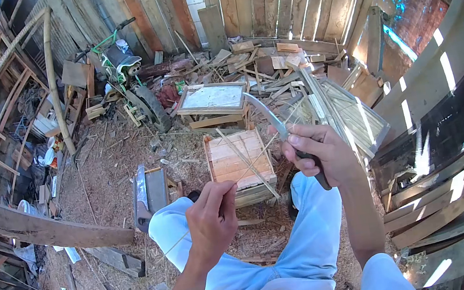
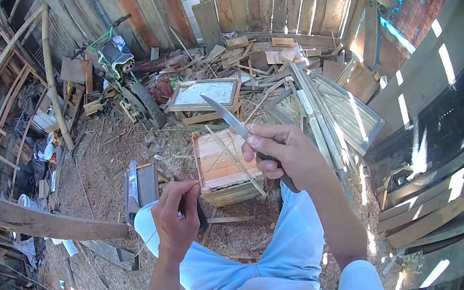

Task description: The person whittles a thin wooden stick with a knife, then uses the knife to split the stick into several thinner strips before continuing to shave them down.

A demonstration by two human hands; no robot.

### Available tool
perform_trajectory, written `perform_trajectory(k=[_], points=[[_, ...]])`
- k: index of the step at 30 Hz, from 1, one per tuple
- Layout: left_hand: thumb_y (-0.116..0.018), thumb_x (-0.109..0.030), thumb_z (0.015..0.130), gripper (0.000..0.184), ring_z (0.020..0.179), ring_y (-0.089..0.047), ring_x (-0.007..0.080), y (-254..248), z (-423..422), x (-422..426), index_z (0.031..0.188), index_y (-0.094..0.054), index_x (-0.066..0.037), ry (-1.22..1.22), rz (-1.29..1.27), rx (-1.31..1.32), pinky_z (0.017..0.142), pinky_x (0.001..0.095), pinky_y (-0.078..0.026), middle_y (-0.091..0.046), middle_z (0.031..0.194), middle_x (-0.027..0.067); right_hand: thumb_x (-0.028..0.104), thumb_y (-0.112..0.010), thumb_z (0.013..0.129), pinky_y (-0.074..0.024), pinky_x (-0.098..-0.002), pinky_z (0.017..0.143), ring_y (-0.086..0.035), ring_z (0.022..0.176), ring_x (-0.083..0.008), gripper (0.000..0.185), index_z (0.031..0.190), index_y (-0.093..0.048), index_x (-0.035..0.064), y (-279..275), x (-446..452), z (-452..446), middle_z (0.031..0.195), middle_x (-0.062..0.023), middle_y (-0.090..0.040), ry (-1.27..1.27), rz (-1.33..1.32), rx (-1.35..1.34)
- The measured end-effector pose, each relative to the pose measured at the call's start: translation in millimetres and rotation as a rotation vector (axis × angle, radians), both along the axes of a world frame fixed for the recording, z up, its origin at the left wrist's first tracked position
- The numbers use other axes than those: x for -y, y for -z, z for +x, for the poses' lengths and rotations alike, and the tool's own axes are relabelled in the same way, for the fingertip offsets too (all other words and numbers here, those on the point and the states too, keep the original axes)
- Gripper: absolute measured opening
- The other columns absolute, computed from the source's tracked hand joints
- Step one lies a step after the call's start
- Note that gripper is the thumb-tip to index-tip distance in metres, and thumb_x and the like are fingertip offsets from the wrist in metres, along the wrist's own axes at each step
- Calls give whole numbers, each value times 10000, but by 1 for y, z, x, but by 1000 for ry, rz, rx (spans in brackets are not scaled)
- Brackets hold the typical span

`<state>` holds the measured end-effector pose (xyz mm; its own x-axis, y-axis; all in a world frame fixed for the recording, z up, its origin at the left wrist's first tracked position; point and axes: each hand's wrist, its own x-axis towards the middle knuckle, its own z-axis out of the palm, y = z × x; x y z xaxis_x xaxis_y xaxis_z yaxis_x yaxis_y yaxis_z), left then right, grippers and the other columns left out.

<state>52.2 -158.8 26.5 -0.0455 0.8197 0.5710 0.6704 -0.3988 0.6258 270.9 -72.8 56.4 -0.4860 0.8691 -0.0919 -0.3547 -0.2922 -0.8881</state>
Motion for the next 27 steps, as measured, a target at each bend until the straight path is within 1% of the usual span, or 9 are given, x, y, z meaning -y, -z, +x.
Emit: perform_trajectory(k=[6, 7, 8, 12, 14, 16, 18, 23, 27], points=[[-641, 18, 832, 67, 543, -549, 175, 2, -1, 8, 883, -610, -10, -6, 28, -40, 487, 265, -413, -585, 719, 96, 54, -505, 925, -314, -163, 397, -420, 529, -42, 281, 1180, -530, -64, 0, -8, 15, 814, -58, -578, 39, 16, -5], [-638, 11, 832, 75, 543, -557, 211, 3, -3, 8, 888, -598, -19, -3, 21, -39, 480, 295, -420, -581, 723, 99, 54, -505, 925, -314, -163, 397, -420, 529, -42, 281, 1180, -530, -64, 0, -12, 20, 814, -58, -578, 35, 18, -6], [-635, 4, 833, 83, 543, -564, 247, 3, -5, 9, 893, -587, -27, -1, 13, -37, 474, 326, -427, -576, 727, 103, 62, -512, 924, -314, -162, 390, -420, 524, -41, 296, 1196, -525, -54, 0, -18, 28, 802, -53, -580, 139, 30, -2], [-634, -1, 840, 70, 517, -543, 217, 9, -17, 7, 887, -586, -24, -81, -7, -19, 466, 306, -415, -570, 720, 94, 82, -530, 922, -313, -159, 380, -421, 513, -43, 324, 1225, -519, -31, -12, -23, 42, 773, -47, -585, 322, 93, -25], [-631, -6, 848, 66, 499, -522, 194, 11, -14, 2, 891, -583, -22, -112, -10, -3, 463, 291, -405, -567, 719, 87, 97, -528, 930, -318, -166, 389, -427, 513, -45, 331, 1240, -515, -21, -8, -10, 32, 786, -54, -599, 296, 98, 76], [-632, -4, 843, 72, 509, -535, 205, 7, -7, -6, 892, -583, -25, -109, 4, -12, 467, 298, -412, -571, 725, 89, 119, -517, 944, -325, -169, 408, -430, 515, -43, 359, 1279, -496, -10, -10, 7, 8, 811, -56, -616, -18, 35, 279], [-634, -3, 839, 79, 520, -547, 216, 4, 0, -11, 894, -583, -27, -101, 14, -26, 470, 306, -419, -575, 731, 91, 126, -505, 957, -333, -176, 430, -427, 538, -44, 384, 1317, -468, -2, 5, 15, -14, 837, -57, -620, -213, 16, 146], [-649, 3, 804, 134, 601, -601, 262, 3, 3, -9, 915, -590, -42, -44, 80, -134, 493, 340, -450, -598, 765, 91, 112, -491, 964, -333, -179, 445, -420, 572, -52, 380, 1324, -464, -7, 15, 17, -26, 857, -55, -602, -249, -41, 24], [-654, 4, 796, 155, 607, -604, 259, 5, 2, -4, 929, -592, -45, -41, 81, -169, 497, 337, -455, -603, 772, 85, 102, -491, 962, -326, -178, 446, -420, 582, -54, 363, 1307, -483, -12, 13, 16, -23, 856, -51, -588, -219, -68, -5]])
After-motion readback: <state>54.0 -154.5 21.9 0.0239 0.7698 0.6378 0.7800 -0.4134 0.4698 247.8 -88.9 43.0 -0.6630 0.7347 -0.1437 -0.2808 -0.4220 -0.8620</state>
